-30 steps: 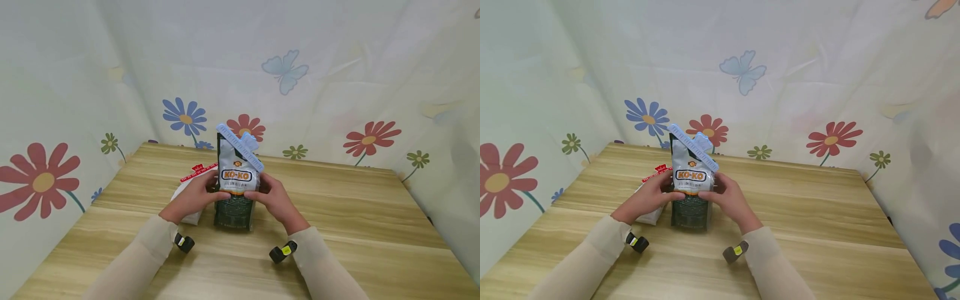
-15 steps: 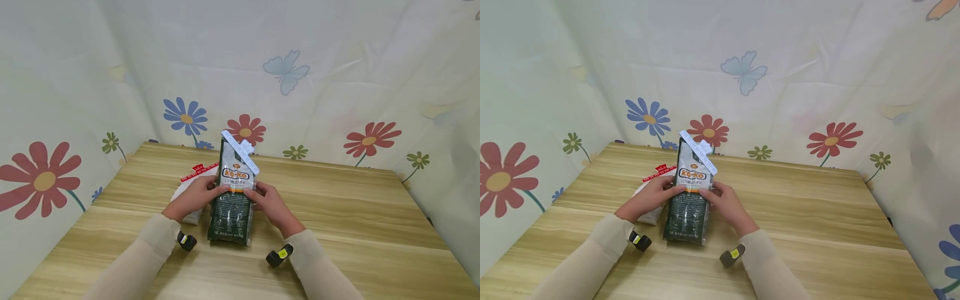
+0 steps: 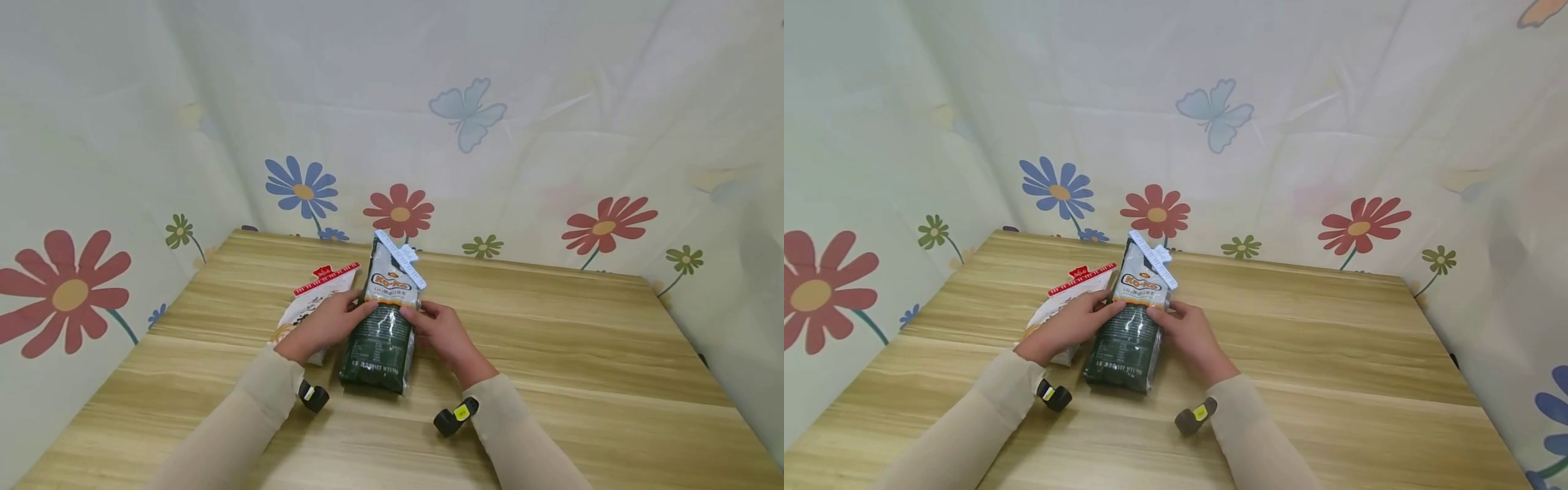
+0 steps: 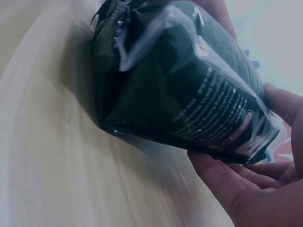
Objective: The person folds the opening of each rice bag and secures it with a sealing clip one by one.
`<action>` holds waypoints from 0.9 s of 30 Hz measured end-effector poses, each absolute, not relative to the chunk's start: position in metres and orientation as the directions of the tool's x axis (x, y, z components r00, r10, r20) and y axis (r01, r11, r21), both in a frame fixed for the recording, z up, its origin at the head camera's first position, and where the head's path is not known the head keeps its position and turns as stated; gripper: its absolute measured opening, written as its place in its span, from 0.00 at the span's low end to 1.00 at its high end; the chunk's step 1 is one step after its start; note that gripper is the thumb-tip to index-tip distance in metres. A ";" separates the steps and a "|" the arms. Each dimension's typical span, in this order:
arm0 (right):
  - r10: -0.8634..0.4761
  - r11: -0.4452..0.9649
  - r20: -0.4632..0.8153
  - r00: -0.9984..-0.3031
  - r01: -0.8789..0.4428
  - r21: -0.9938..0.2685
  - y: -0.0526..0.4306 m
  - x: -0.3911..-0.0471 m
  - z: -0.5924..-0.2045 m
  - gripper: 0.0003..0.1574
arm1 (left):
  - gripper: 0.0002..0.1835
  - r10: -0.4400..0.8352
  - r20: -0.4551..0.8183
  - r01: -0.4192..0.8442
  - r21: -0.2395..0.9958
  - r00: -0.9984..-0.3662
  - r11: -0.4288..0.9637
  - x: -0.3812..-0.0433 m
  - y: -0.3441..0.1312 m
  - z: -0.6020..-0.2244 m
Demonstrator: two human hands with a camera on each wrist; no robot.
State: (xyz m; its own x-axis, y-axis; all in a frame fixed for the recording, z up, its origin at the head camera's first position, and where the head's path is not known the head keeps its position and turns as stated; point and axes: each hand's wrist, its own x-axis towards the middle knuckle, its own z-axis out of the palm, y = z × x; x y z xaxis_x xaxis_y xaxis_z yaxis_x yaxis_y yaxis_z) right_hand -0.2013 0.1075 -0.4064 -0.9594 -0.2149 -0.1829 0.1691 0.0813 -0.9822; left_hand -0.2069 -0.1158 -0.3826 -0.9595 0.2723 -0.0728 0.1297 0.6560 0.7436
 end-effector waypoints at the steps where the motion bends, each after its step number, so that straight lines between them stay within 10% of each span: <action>1: -0.212 0.076 -0.182 -0.960 0.170 -0.983 0.108 -0.202 -0.407 0.42 | 0.31 0.273 -0.070 0.133 0.742 -0.960 0.657 -0.206 -0.115 -0.382; 27: -0.194 0.168 -0.207 -0.959 0.175 -0.970 0.113 -0.208 -0.424 0.35 | 0.28 0.221 -0.087 0.132 0.577 -0.971 0.806 -0.200 -0.098 -0.394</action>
State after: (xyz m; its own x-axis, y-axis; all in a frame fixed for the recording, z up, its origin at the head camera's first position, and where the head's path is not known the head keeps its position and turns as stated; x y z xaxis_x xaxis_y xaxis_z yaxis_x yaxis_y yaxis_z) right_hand -0.2080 0.1130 -0.4237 -0.9589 -0.1940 -0.2069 0.1754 0.1676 -0.9701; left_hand -0.2001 -0.0982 -0.3940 -0.9714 0.2213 -0.0866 0.1321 0.8058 0.5772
